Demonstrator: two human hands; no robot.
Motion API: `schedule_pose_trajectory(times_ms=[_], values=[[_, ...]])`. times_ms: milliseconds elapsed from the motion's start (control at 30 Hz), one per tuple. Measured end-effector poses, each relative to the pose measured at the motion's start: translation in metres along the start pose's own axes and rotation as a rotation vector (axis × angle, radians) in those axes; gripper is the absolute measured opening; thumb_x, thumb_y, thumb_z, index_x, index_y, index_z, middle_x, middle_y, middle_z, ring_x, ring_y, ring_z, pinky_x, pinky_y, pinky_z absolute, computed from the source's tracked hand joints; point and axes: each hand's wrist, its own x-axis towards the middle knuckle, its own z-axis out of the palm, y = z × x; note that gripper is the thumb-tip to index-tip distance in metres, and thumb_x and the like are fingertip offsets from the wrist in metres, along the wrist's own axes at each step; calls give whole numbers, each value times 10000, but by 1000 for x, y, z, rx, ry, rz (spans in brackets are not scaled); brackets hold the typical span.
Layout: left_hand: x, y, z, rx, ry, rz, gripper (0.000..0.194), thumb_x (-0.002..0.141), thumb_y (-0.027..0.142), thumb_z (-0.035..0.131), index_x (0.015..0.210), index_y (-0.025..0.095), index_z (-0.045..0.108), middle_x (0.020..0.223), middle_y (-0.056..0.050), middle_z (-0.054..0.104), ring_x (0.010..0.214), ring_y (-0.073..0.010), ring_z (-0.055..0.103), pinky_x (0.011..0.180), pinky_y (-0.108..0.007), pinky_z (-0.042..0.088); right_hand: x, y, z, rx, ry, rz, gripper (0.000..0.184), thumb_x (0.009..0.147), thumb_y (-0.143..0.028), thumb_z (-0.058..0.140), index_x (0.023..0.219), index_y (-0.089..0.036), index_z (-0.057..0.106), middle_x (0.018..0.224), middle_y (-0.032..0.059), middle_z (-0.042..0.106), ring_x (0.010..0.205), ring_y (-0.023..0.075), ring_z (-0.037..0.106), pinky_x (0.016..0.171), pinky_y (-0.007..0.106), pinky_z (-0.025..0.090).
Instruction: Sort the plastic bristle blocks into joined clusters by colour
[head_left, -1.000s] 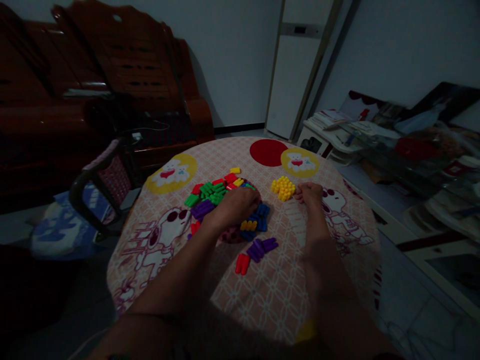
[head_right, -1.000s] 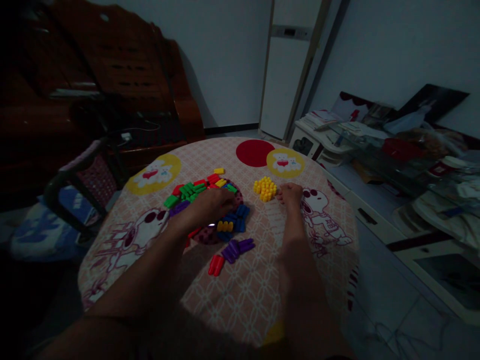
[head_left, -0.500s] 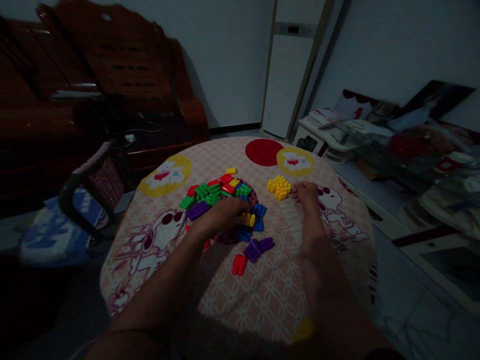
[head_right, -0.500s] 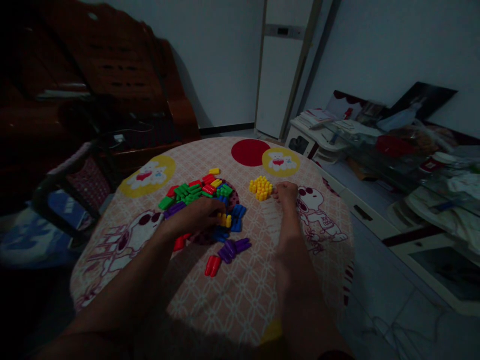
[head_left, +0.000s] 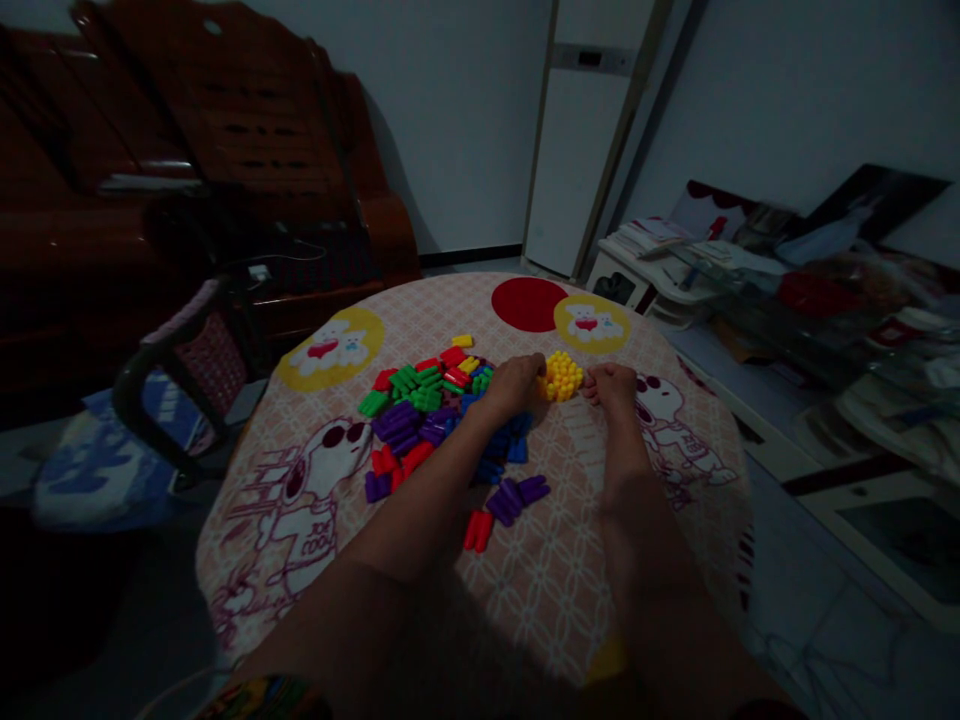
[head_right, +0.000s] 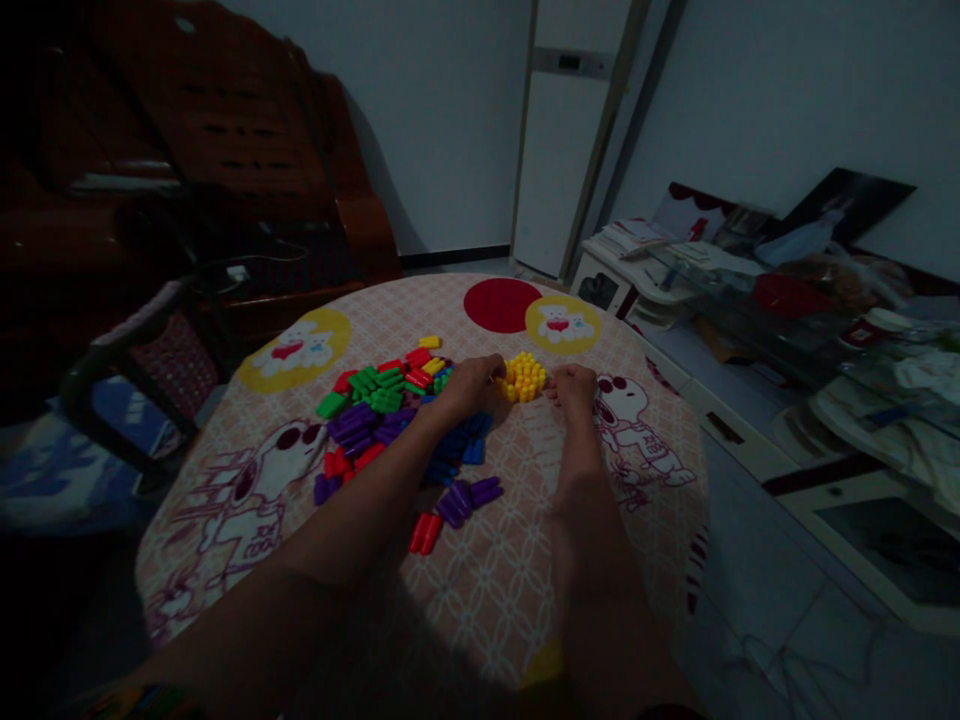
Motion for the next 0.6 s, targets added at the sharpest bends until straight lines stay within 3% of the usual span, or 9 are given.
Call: schedule_pose_trajectory(times_ms=[333, 467, 600], values=[[1, -1, 18, -121, 102, -1, 260, 840, 93, 533, 1059, 187, 636, 1036, -94, 715, 959, -220, 651, 857, -329, 509, -1, -1, 0, -7, 0, 3, 158, 787, -114, 615, 638, -159, 592, 446, -42, 570, 318, 78, 503, 309, 133, 360], [6, -23, -1, -89, 130, -67, 284, 837, 75, 549, 1082, 181, 646, 1040, -81, 708, 960, -208, 643, 869, -318, 500, -1, -1, 0, -5, 6, 10, 186, 807, -120, 590, 625, -155, 594, 453, -36, 577, 324, 82, 501, 309, 147, 368], [17, -65, -32, 39, 181, -258, 248, 890, 104, 566, 1117, 148, 654, 1061, -78, 664, 1021, -207, 600, 907, -298, 461, 0, 0, 0, -20, 7, 21, 173, 794, -129, 601, 624, -158, 594, 453, -37, 576, 343, 90, 514, 317, 150, 363]])
